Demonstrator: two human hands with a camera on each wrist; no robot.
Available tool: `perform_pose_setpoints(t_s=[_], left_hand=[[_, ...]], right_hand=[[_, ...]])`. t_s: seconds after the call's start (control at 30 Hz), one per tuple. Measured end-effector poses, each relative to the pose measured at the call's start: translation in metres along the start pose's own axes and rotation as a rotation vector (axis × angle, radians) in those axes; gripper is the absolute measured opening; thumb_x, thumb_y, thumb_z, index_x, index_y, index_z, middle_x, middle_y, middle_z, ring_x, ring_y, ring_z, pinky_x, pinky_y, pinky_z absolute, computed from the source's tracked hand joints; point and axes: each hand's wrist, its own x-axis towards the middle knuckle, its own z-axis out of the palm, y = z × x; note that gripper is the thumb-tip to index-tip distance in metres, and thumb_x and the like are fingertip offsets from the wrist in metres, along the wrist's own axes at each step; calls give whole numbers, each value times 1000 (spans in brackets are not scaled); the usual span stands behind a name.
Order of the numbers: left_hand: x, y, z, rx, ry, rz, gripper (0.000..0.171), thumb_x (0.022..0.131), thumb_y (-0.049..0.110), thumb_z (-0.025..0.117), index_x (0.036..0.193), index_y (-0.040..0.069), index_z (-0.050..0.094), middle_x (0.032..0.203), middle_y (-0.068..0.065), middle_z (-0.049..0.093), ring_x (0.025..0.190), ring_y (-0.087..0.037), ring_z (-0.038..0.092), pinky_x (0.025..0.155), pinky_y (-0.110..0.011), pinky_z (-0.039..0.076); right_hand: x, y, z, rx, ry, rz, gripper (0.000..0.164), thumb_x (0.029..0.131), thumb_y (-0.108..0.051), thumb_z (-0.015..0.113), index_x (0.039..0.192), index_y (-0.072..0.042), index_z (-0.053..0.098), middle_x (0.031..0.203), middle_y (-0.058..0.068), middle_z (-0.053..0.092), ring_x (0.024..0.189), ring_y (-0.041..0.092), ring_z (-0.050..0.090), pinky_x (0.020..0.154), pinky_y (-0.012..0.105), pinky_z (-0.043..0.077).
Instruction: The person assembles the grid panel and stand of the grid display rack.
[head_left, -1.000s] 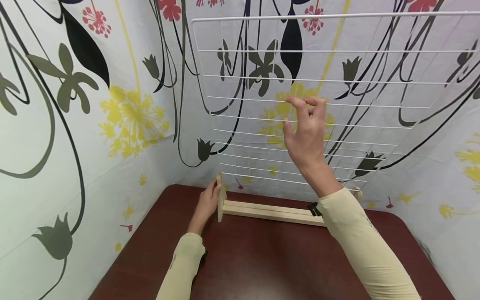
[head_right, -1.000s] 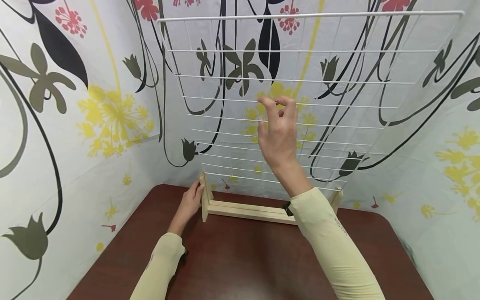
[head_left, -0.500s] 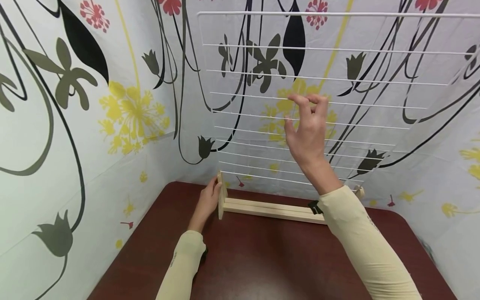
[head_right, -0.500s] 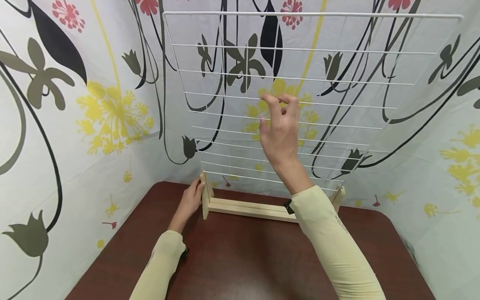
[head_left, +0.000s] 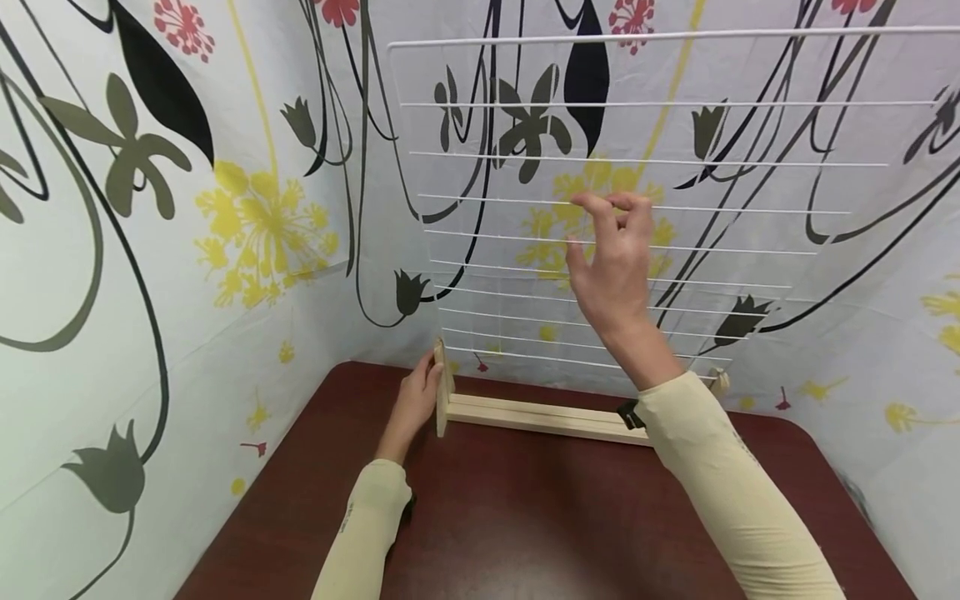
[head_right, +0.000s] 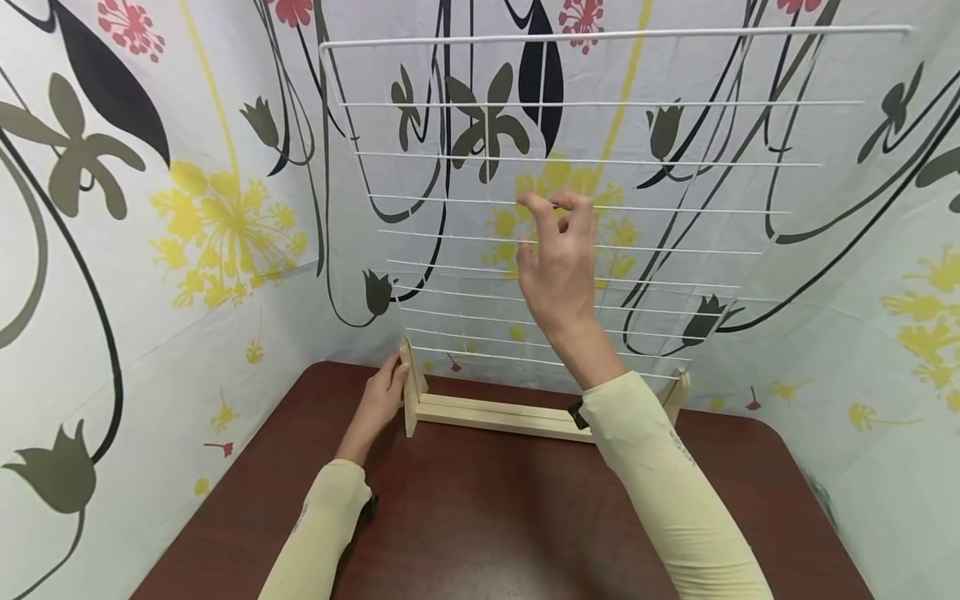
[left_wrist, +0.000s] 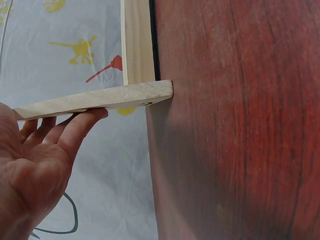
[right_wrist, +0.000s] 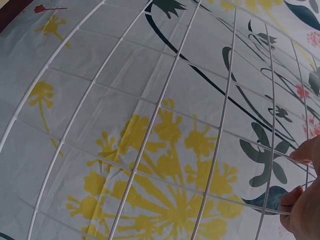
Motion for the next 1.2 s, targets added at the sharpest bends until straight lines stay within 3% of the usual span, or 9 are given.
perform_pose_setpoints(t_s=[0.67, 1.03, 1.2], left_hand=[[0, 3, 0, -3, -1, -15, 54, 114, 38, 47, 159, 8, 45, 143, -29, 63, 128, -45, 66, 110, -60, 51], [-1, 5, -1, -11, -10, -28, 55, 114, 38, 46, 159, 7, 44, 145, -30, 62, 130, -46, 64, 111, -61, 50], [-1, 4, -1, -12, 1, -24, 54, 114, 38, 47, 158, 8, 46, 145, -30, 62, 130, -46, 64, 112, -61, 50]], right_hand=[[0, -2, 1, 3, -17, 18, 51, 87, 6, 73, 133, -15, 64, 128, 28, 48, 123, 39, 53, 94, 46, 48], [-3, -1, 4, 5, -14, 40, 54, 87, 7, 75, 133, -19, 64, 128, 25, 46, 99, 40, 55, 85, 45, 50], [-6, 1, 7, 2, -53, 19, 52, 89, 6, 76, 134, -18, 63, 127, 25, 45, 98, 41, 53, 87, 47, 49]])
